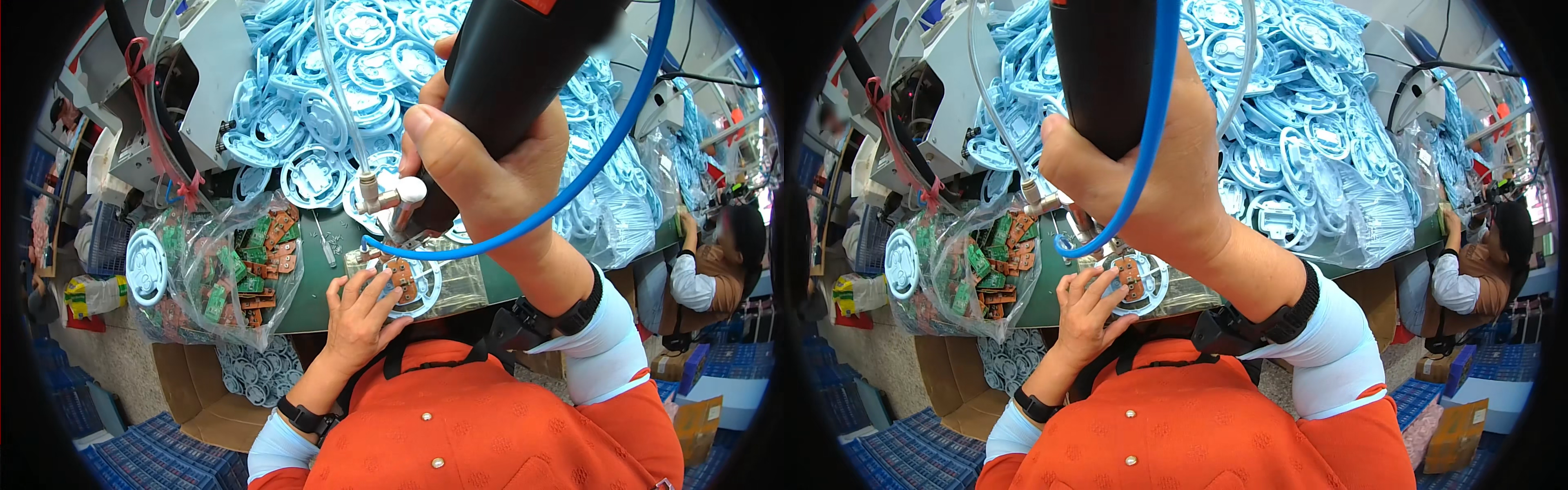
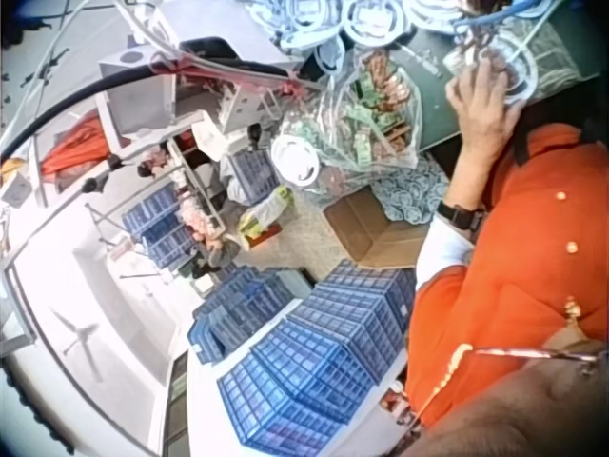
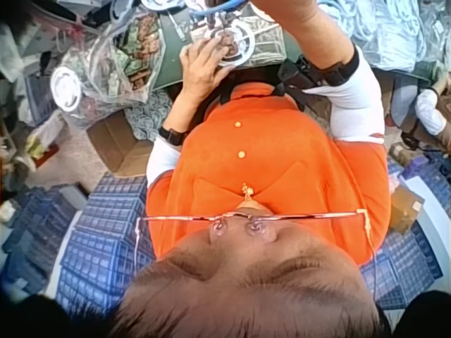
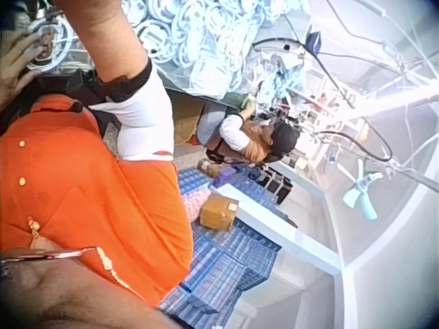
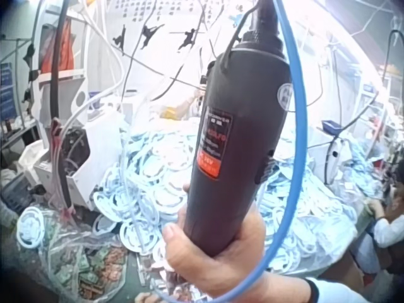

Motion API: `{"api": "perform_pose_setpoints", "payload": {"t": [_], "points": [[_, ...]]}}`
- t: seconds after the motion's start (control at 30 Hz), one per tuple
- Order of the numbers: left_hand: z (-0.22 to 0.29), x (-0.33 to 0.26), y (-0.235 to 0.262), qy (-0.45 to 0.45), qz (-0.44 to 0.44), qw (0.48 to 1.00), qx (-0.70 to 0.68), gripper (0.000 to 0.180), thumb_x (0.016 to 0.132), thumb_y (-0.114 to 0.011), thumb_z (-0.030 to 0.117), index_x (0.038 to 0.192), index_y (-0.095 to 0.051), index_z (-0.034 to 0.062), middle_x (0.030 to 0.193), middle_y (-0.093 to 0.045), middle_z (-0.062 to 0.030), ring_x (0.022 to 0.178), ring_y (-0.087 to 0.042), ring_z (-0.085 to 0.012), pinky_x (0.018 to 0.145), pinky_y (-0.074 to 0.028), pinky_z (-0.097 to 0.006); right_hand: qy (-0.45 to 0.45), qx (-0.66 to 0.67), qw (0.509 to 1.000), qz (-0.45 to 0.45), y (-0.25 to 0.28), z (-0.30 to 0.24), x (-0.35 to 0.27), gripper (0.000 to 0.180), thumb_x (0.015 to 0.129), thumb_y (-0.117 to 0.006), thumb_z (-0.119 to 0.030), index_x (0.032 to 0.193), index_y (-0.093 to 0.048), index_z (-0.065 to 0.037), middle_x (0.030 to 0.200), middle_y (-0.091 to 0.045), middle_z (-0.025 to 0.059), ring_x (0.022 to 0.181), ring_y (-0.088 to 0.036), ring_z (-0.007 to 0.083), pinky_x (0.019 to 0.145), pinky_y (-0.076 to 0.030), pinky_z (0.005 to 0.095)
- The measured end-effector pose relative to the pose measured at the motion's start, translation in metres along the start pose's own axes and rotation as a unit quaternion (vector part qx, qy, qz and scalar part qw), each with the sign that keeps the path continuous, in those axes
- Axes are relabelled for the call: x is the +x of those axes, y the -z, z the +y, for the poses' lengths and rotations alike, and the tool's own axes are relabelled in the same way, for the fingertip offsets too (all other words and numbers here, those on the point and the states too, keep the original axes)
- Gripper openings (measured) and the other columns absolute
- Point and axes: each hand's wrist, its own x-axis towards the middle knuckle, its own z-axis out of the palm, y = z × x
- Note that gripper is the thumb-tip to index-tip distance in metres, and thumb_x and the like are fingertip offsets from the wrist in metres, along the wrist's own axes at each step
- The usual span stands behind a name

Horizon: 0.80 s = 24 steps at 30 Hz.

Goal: The recorder is assembling electronic components by inserting small circuit boards into blue circular plastic housings and using an electric screwdriver to secure them.

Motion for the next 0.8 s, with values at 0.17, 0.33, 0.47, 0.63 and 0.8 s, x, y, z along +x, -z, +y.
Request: {"api": "perform_pose_setpoints", "payload": {"t": [0.17,0.33,0.47,0.63,0.8], "points": [[0.0,0.003,0.002,-0.004,-0.003,1.0,0.007,0.049,0.068,-0.087,0.029,0.11,-0.07,0.0103,0.129,-0.062,-0.0085,0.122,-0.053,-0.0299,0.101,-0.032,-0.05,0.003,0.028,1.0,-0.009,-0.006,-0.001,0.0,0.039,0.086,-0.064,0.003,0.122,-0.049,0.006,0.078,-0.061,0.0075,0.064,-0.064,0.0146,0.061,-0.053,0.028],[-0.001,0.005,0.005,-0.003,-0.015,1.0,0.004,0.048,0.069,-0.086,0.032,0.109,-0.071,0.0101,0.127,-0.062,-0.0076,0.12,-0.053,-0.0285,0.101,-0.032,-0.051,-0.005,-0.091,0.996,0.017,-0.014,0.001,-0.007,0.041,0.083,-0.064,0.005,0.121,-0.048,0.006,0.079,-0.061,0.0077,0.063,-0.063,0.0127,0.059,-0.053,0.0272],[0.002,0.007,0.006,-0.009,-0.013,1.0,0.004,0.048,0.07,-0.085,0.037,0.107,-0.071,0.0097,0.125,-0.063,-0.0071,0.12,-0.053,-0.0272,0.1,-0.032,-0.051,-0.001,-0.114,0.993,0.034,-0.008,-0.003,-0.018,0.044,0.084,-0.062,0.005,0.124,-0.045,0.006,0.081,-0.059,0.0081,0.065,-0.063,0.0133,0.06,-0.054,0.0285],[0.002,0.006,0.003,-0.003,-0.014,1.0,0.01,0.052,0.065,-0.088,0.033,0.109,-0.07,0.0111,0.127,-0.063,-0.0045,0.119,-0.054,-0.0283,0.098,-0.033,-0.049,-0.049,-0.114,0.992,-0.017,0.008,-0.007,-0.004,0.047,0.086,-0.063,0.005,0.129,-0.045,0.004,0.082,-0.061,0.0078,0.066,-0.064,0.0147,0.064,-0.054,0.0296],[0.007,0.017,-0.003,-0.002,-0.015,1.0,0.027,0.056,0.067,-0.087,0.033,0.115,-0.067,0.0112,0.128,-0.062,-0.005,0.12,-0.052,-0.0266,0.1,-0.032,-0.05,-0.003,-0.065,0.998,0.024,0.011,-0.05,0.014,0.046,0.087,-0.062,-0.001,0.13,-0.046,0.006,0.081,-0.06,0.0088,0.064,-0.064,0.0177,0.06,-0.054,0.0317]]}}
